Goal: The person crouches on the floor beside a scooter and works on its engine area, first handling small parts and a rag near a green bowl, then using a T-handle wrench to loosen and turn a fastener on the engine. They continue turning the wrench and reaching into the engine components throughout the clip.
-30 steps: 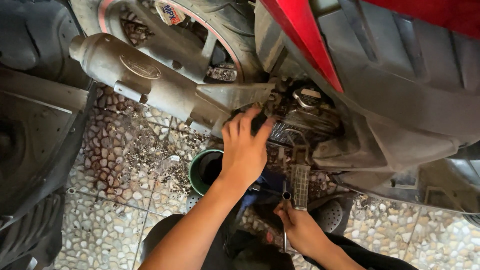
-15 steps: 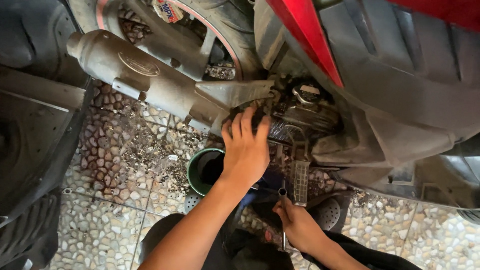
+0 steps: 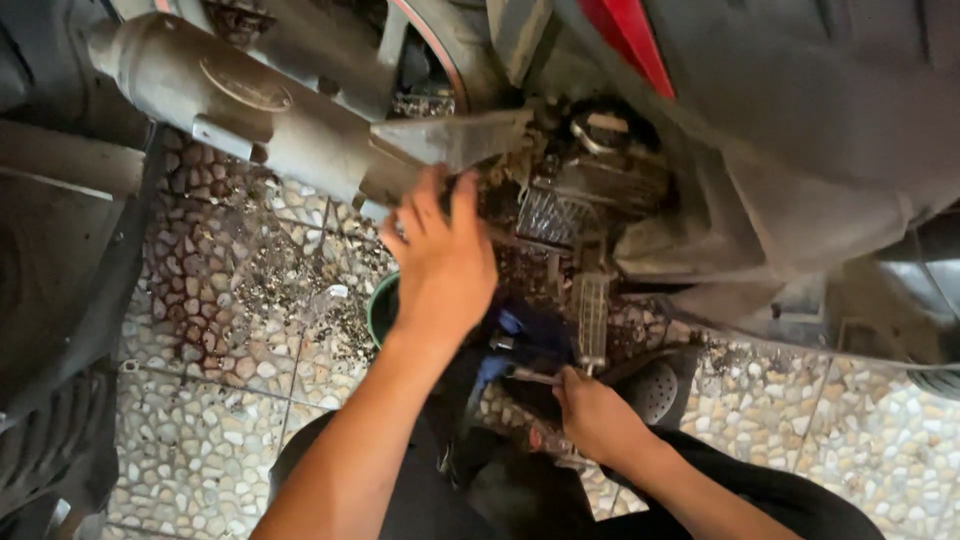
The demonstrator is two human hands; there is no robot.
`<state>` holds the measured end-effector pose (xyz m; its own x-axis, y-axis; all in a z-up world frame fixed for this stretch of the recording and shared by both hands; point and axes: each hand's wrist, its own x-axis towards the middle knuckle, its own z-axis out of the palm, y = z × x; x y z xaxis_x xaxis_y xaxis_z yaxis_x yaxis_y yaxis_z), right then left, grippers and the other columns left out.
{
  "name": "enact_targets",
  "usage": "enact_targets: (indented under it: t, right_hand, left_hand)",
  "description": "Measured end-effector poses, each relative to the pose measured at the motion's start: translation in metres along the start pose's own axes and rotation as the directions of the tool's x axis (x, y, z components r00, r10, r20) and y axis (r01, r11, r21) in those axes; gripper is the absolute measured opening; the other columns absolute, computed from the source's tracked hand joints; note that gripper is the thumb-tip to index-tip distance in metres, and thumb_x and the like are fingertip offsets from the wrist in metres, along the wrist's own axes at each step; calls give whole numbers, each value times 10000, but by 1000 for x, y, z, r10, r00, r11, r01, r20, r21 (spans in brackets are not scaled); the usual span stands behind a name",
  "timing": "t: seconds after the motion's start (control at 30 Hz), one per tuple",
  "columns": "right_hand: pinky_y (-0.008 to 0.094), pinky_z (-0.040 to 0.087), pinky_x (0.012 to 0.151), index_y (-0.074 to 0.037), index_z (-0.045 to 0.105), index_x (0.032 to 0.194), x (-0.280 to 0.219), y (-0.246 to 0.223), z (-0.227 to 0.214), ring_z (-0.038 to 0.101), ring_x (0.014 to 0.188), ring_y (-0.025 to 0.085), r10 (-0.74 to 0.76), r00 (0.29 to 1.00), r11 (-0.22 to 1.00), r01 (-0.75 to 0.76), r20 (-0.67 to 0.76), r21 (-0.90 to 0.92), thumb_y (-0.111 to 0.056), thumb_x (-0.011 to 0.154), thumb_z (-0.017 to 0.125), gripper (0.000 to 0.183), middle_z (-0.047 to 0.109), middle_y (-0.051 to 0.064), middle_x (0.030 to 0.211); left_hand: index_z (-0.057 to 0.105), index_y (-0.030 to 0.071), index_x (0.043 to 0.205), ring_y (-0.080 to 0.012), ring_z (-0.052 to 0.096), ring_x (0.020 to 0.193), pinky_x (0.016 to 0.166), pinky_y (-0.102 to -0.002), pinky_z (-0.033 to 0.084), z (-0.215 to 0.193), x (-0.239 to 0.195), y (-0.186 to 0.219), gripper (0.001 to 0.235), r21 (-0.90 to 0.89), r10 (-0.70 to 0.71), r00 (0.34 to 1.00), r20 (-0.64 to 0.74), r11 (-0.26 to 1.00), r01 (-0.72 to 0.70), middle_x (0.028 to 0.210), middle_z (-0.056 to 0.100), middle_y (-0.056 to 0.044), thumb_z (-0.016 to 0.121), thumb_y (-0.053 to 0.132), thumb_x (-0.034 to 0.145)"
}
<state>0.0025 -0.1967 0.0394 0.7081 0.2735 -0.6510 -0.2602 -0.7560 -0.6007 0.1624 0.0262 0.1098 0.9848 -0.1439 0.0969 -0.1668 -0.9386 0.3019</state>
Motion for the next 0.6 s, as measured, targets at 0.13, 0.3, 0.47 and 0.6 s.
enact_targets:
  t: [0.13,0.3,0.47,0.6]
  right_hand:
    - [558,514,693,-9,543,1025,-6,23,18,664,815,465,-87,996,979,85,-7,-183,-143,961,520,150,678,260,884]
    - [511,556,664,-28,574,1046,0,57,44,687,837,424,-127,992,926,109,-26,-361,-123,910,551,168,680,220,962]
    - [524,549,690,-46,605,1090,12,94,59,682,861,429,-139,989,946,116,-55,-302,-108,902,555,205,683,208,986]
    - [549,518,811,-41,609,1125,31,114,58,661,968,460,-38,998,957,51,52,-284,-145,931,571,223,695,250,1039]
  left_hand:
    - [410,35,1500,-459,395,1344,1102,-665,295,-20,-8,-3,588,-34,-76,996,-49,997,74,1510,356,-282,639,144,969]
    - [429,53,1478,-451,392,1345,1086,-657,291,-34,-26,-4,578,-52,-73,996,-46,996,71,1494,358,-255,658,167,959]
    - [434,48,1465,-432,379,1346,1066,-666,271,-37,-39,-14,569,-91,-110,993,43,989,114,1470,352,-230,652,199,962]
    - [430,66,1454,-416,416,1347,1064,-630,296,-50,-46,-14,524,-183,-128,983,130,972,151,1472,409,-225,616,249,999]
